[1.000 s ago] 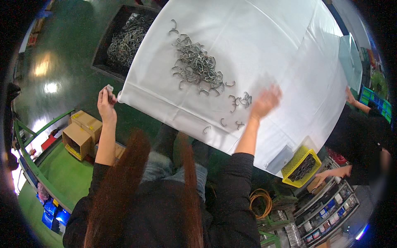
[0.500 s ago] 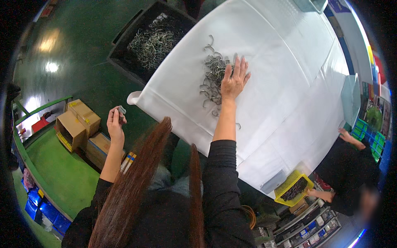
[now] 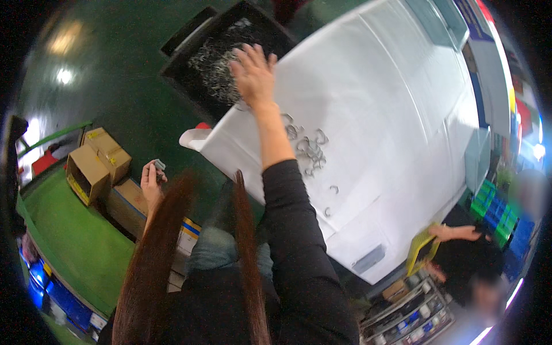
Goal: The person sorts small black and silver metal hooks on a white table, separating them by color and placing the black hooks into a yellow basket. A second person works alongside at the same table.
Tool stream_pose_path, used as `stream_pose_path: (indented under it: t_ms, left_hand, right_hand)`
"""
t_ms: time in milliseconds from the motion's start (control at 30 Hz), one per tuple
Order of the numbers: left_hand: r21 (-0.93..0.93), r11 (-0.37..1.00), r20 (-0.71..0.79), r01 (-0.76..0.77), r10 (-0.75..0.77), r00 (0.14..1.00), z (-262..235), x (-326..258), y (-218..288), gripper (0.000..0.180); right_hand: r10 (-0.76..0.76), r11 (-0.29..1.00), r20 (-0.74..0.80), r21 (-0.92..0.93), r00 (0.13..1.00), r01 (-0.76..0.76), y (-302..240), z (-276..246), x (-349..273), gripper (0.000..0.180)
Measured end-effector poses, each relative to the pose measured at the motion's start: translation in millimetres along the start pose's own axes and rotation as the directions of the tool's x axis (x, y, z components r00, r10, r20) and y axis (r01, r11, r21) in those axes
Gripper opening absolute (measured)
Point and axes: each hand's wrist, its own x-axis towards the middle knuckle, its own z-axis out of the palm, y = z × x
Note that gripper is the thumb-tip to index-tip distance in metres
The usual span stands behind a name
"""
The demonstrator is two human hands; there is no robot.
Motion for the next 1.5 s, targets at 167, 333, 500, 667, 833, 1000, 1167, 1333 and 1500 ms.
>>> stream_pose_path:
  t_ms: [167,333,500,667,833,1000,1167,1333,1500]
  left_hand:
    - [-0.023,0.997,0.052,0.075,-0.074,0.996,-19,8,0,0.018]
    - [-0.015,0.997,0.132,0.077,-0.074,0.988,-21,14,-3,0.018]
    - [0.006,0.999,0.138,0.05,-0.05,0.989,-13,13,3,0.018]
    - [0.039,0.999,0.106,0.02,-0.024,0.994,-17,8,9,0.018]
    - [-0.026,0.999,0.096,0.028,-0.025,0.995,-38,2,10,0.018]
    - [-0.023,1.0,0.013,0.011,-0.01,1.0,-65,-1,3,0.019]
    - [0.104,0.993,-0.047,0.061,-0.057,0.997,-93,-3,5,0.026]
    - [0.069,0.997,0.103,0.027,-0.034,0.994,-88,3,14,0.021]
    - [0.152,0.988,0.218,-0.037,0.003,0.976,-54,-1,22,0.02]
  right_hand:
    - [0.03,0.998,-0.301,-0.048,0.953,-0.047,17,-45,-73,0.043]
    - [0.516,0.686,-0.692,-0.021,0.506,-0.728,84,-151,-294,0.044]
    - [0.608,0.406,-0.722,-0.075,0.331,-0.911,77,-104,-354,0.051]
    - [0.527,0.605,-0.639,-0.181,0.56,-0.776,72,-71,-244,0.052]
    - [0.431,0.763,-0.475,-0.263,0.767,-0.591,48,-46,-157,0.052]
    - [0.341,0.856,-0.397,-0.244,0.852,-0.456,1,18,-86,0.051]
    - [0.243,0.96,-0.364,-0.043,0.899,-0.277,-67,59,-16,0.045]
    - [0.17,0.977,-0.447,0.193,0.878,-0.091,-84,15,-38,0.043]
    - [0.334,0.924,-0.499,0.008,0.799,-0.381,30,-115,-212,0.05]
